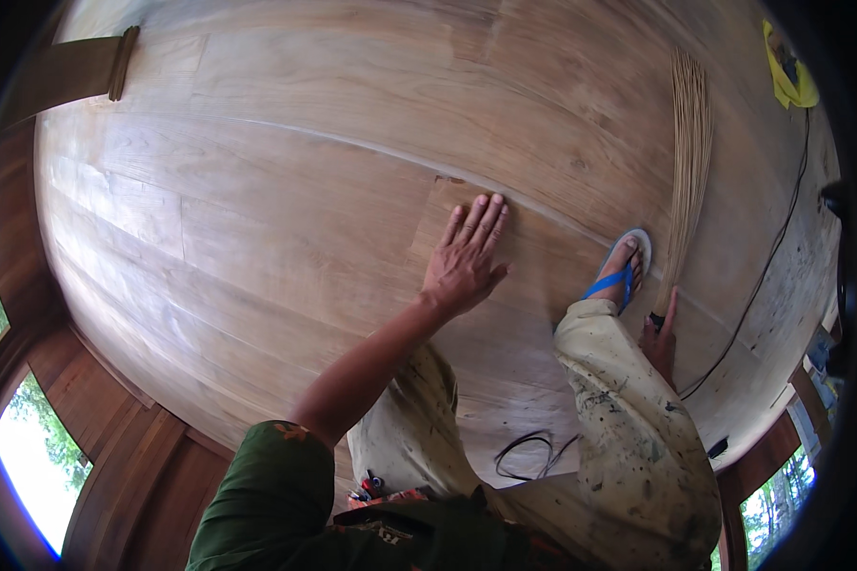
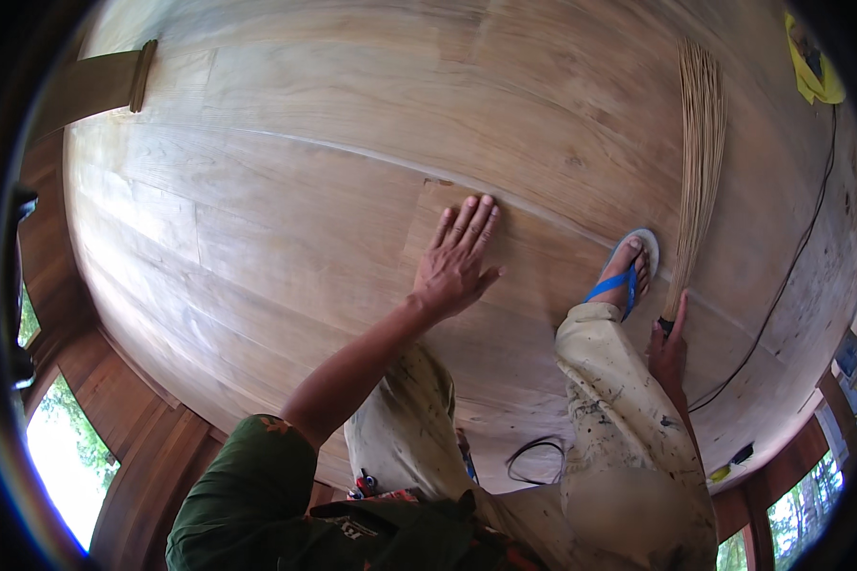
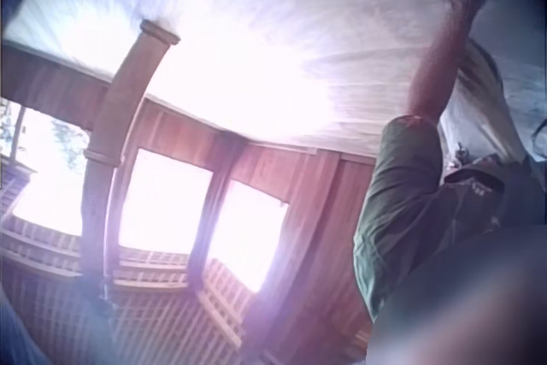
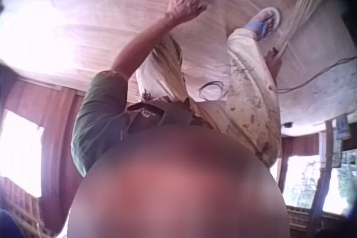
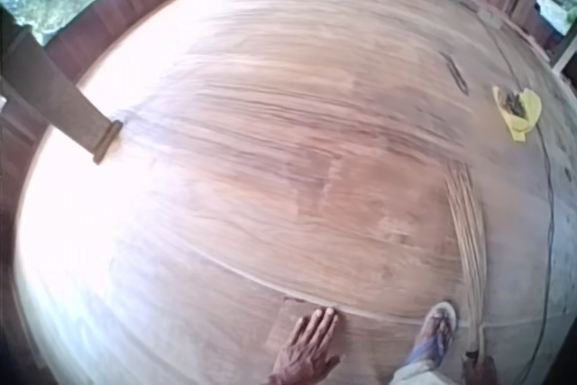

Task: The person sweeps a wooden floor with a straw broom, then uses an electric sander to smooth the surface. The person moves across the floor on their knees, sweeping debris and sanding in sections.

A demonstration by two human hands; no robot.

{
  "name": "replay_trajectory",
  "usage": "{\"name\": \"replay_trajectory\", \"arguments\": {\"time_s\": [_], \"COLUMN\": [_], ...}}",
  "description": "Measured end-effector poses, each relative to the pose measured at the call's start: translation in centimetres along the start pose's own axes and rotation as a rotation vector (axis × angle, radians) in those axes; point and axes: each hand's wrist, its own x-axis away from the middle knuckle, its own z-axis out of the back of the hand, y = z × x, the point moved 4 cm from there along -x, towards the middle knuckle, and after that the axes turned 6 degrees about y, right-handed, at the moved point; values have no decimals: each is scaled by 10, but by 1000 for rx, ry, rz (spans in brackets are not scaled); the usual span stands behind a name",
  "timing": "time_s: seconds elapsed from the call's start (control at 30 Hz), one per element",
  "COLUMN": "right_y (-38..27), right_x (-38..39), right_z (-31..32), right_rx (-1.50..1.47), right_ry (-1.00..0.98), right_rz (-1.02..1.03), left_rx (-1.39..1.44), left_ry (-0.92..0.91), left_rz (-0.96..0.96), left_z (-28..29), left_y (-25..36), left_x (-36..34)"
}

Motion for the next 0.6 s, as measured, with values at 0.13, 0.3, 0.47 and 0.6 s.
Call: {"name": "replay_trajectory", "arguments": {"time_s": [0.13,0.3,0.47,0.6], "right_y": [10,10,4,6], "right_x": [3,11,17,14], "right_z": [0,1,-4,16], "right_rx": [49,96,40,116], "right_ry": [25,265,376,376], "right_rz": [-35,91,317,412], "left_rx": [-7,-223,-180,-158], "left_ry": [25,178,126,51], "left_rz": [-44,261,756,945], "left_z": [-10,10,32,16], "left_y": [7,-69,-147,-172], "left_x": [-1,43,179,278]}}
